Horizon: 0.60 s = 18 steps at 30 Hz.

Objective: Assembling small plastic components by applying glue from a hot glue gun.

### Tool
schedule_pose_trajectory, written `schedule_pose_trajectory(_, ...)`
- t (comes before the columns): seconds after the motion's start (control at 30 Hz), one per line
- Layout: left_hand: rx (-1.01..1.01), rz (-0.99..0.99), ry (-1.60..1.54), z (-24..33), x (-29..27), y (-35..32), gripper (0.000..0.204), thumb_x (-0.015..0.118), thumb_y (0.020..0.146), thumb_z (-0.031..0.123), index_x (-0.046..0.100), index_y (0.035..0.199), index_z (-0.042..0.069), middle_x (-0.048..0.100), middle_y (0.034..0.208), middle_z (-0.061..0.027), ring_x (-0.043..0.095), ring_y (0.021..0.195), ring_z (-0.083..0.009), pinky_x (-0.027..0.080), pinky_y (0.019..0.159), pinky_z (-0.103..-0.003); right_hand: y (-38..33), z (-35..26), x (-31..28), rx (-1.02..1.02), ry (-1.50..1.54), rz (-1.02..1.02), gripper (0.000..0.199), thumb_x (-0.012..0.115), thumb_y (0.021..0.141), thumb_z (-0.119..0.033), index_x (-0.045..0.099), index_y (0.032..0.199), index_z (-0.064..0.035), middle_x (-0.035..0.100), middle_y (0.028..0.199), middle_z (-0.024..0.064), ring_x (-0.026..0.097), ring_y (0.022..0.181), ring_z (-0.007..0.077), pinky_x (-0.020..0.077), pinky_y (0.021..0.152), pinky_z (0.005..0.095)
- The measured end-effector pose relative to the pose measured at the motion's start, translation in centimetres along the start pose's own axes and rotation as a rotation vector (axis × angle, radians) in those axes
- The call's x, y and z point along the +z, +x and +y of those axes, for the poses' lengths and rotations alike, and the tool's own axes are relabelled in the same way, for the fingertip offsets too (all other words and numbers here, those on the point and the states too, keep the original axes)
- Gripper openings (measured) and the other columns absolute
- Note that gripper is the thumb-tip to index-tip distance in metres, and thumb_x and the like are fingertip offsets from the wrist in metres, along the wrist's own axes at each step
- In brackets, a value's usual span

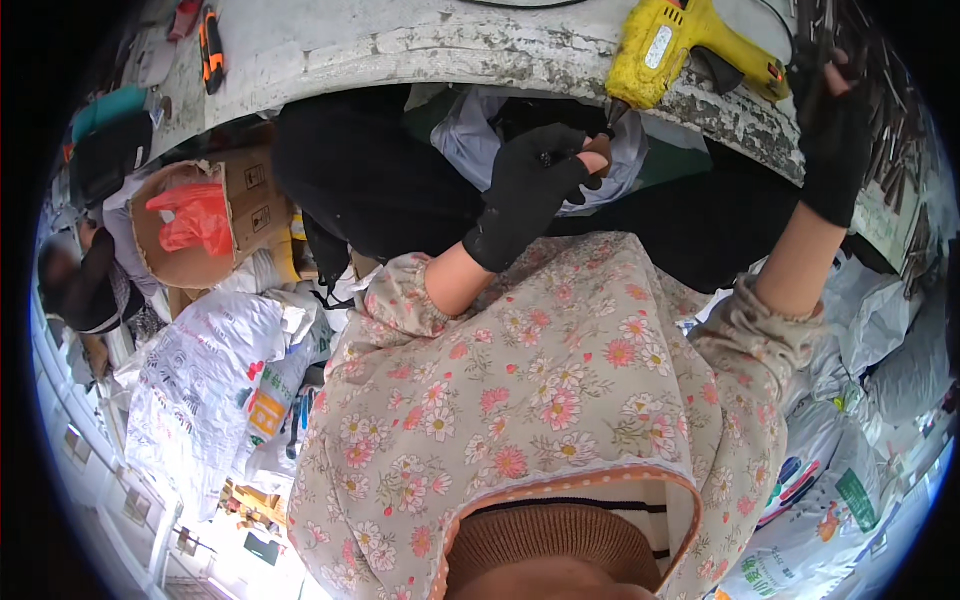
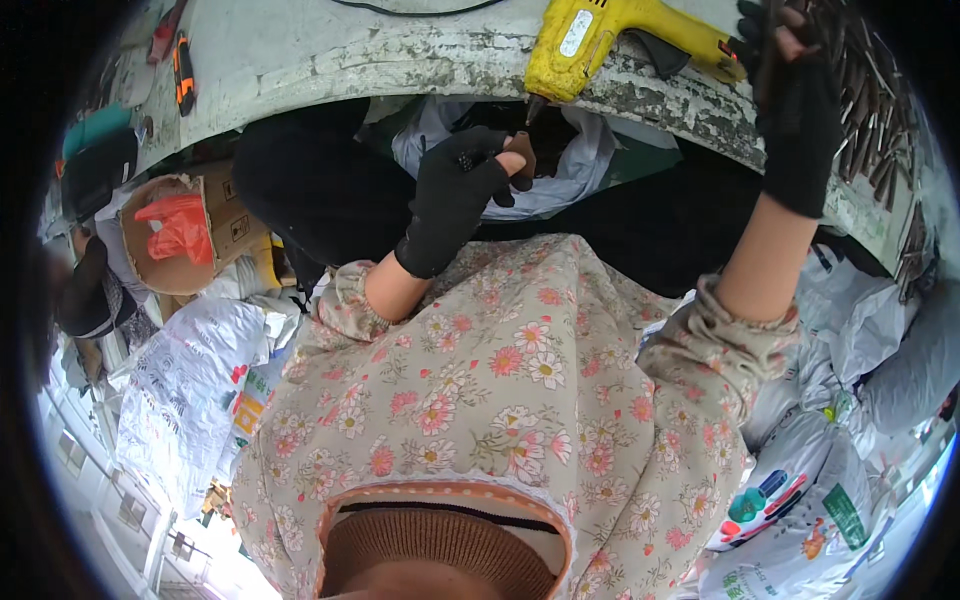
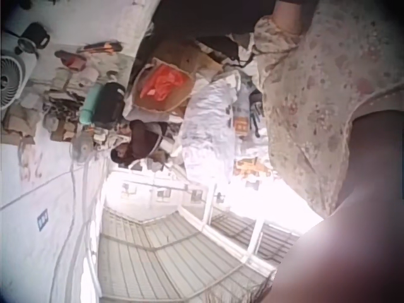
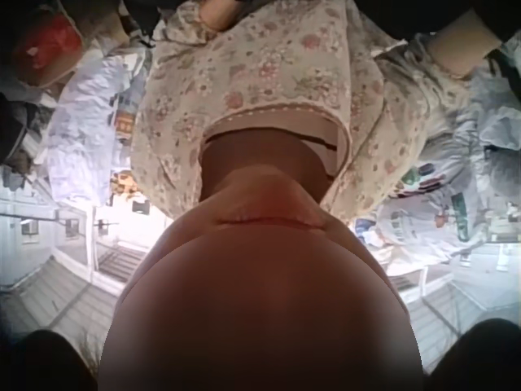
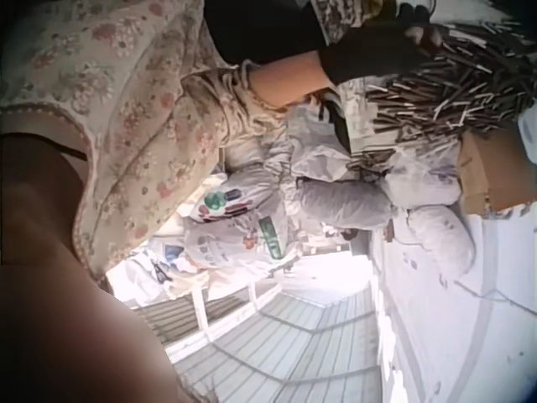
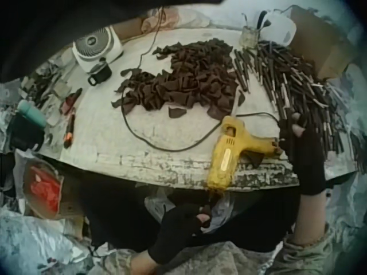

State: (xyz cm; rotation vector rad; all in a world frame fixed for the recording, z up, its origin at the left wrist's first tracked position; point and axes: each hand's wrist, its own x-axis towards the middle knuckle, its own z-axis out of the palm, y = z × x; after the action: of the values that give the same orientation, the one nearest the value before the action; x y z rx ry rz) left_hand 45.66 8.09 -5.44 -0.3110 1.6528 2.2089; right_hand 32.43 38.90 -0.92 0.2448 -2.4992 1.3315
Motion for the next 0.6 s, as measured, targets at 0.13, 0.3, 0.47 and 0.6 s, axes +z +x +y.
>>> schedule_pose_trajectory(0.13,-0.026,-0.002,0.044,0.7,0.1,0.3,0.019,0.064,0.083,0.008,0.061,0.099,-0.002,0.064,0.075,-0.008,0.057,0.055,-0.0094,0.044,0.046,-0.021,-3.0,-1.9,3.1,0.246,0.241,-0.109,0.045,0.052,0.09,-0.009,0.04,0.133,-0.0054,0.057,0.12,0.0096,0.059,0.104,0.0198,0.0494,0.085,0.0316)
schedule_pose_trajectory(0.3,-0.022,-0.001,0.066,1.1,0.4,0.6,0.02,0.066,0.083,0.01,0.061,0.099,-0.001,0.063,0.072,-0.0053,0.051,0.048,-0.0063,0.039,0.042,-0.019,-3.4,-2.9,5.2,-0.069,-0.66,-0.162,0.066,0.071,0.079,-0.025,0.042,0.134,-0.005,0.052,0.126,0.0148,0.057,0.108,0.0262,0.0454,0.089,0.0335)
schedule_pose_trajectory(0.47,-0.017,-0.014,0.041,1.3,0.5,0.9,0.021,0.067,0.083,0.014,0.062,0.099,0.001,0.06,0.068,-0.0015,0.047,0.048,-0.0043,0.036,0.043,-0.019,-3.2,-3.0,4.5,0.011,-0.61,-0.264,0.067,0.075,0.073,-0.028,0.048,0.13,-0.0071,0.055,0.123,0.0147,0.058,0.107,0.0264,0.0457,0.088,0.0332)
schedule_pose_trajectory(0.6,0.026,-0.005,0.006,1.0,0.5,1.0,0.021,0.067,0.084,0.016,0.063,0.098,0.001,0.06,0.069,-0.0004,0.047,0.051,-0.0035,0.036,0.045,-0.019,-2.6,-2.1,4.0,0.028,-0.581,-0.283,0.061,0.075,0.074,-0.025,0.051,0.128,-0.0106,0.058,0.119,0.0122,0.061,0.102,0.0232,0.0475,0.084,0.0325)
